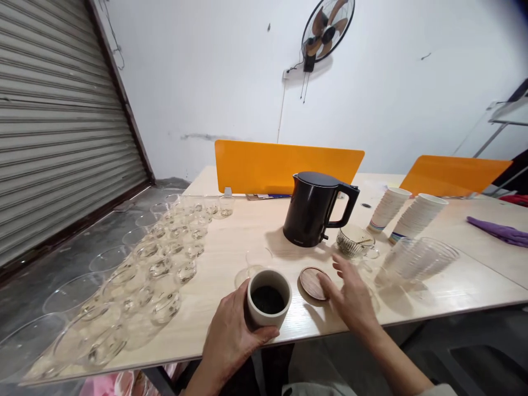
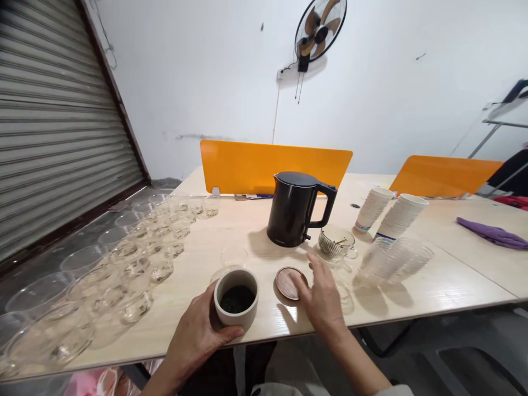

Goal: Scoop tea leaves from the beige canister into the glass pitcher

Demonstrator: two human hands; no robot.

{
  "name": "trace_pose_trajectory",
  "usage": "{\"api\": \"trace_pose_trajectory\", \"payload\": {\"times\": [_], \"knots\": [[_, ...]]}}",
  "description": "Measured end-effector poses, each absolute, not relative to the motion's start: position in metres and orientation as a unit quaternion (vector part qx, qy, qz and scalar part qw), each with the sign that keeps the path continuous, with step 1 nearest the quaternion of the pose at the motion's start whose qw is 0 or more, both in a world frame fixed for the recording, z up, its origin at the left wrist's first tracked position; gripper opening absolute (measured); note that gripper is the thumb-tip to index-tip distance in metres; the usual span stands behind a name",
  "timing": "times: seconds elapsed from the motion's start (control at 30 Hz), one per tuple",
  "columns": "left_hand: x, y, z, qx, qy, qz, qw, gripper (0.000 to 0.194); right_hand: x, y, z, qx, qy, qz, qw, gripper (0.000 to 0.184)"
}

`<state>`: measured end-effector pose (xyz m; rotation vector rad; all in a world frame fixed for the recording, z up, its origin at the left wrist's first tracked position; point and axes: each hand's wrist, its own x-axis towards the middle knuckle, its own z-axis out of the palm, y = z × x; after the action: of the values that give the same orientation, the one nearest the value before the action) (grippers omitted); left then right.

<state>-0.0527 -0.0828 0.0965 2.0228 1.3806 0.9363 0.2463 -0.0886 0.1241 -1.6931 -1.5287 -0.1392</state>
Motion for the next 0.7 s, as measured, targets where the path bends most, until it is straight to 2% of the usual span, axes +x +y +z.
{"api": "trace_pose_trajectory", "payload": {"times": [0.1,0.23,0.33,0.5,0.7], "knots": [[-0.053,-0.082,0.095,0.752,0.499,0.345,0.258,0.091,0.272,-0.094,0.158,-0.702,-0.516,-0.073,0.485,0.074],[-0.053,-0.082,0.097,0.749,0.503,0.34,0.265,0.09,0.304,-0.083,0.184,-0.731,-0.463,-0.022,0.501,0.08],[-0.054,-0.083,0.1,0.751,0.498,0.334,0.276,0.092,0.316,-0.064,0.185,-0.756,-0.458,0.0,0.467,0.067],[-0.054,-0.084,0.102,0.751,0.495,0.336,0.279,0.091,0.329,-0.036,0.177,-0.769,-0.459,0.008,0.444,0.029],[-0.055,-0.084,0.101,0.748,0.5,0.342,0.27,0.093,0.345,-0.025,0.178,-0.765,-0.477,-0.005,0.433,0.02]]}}
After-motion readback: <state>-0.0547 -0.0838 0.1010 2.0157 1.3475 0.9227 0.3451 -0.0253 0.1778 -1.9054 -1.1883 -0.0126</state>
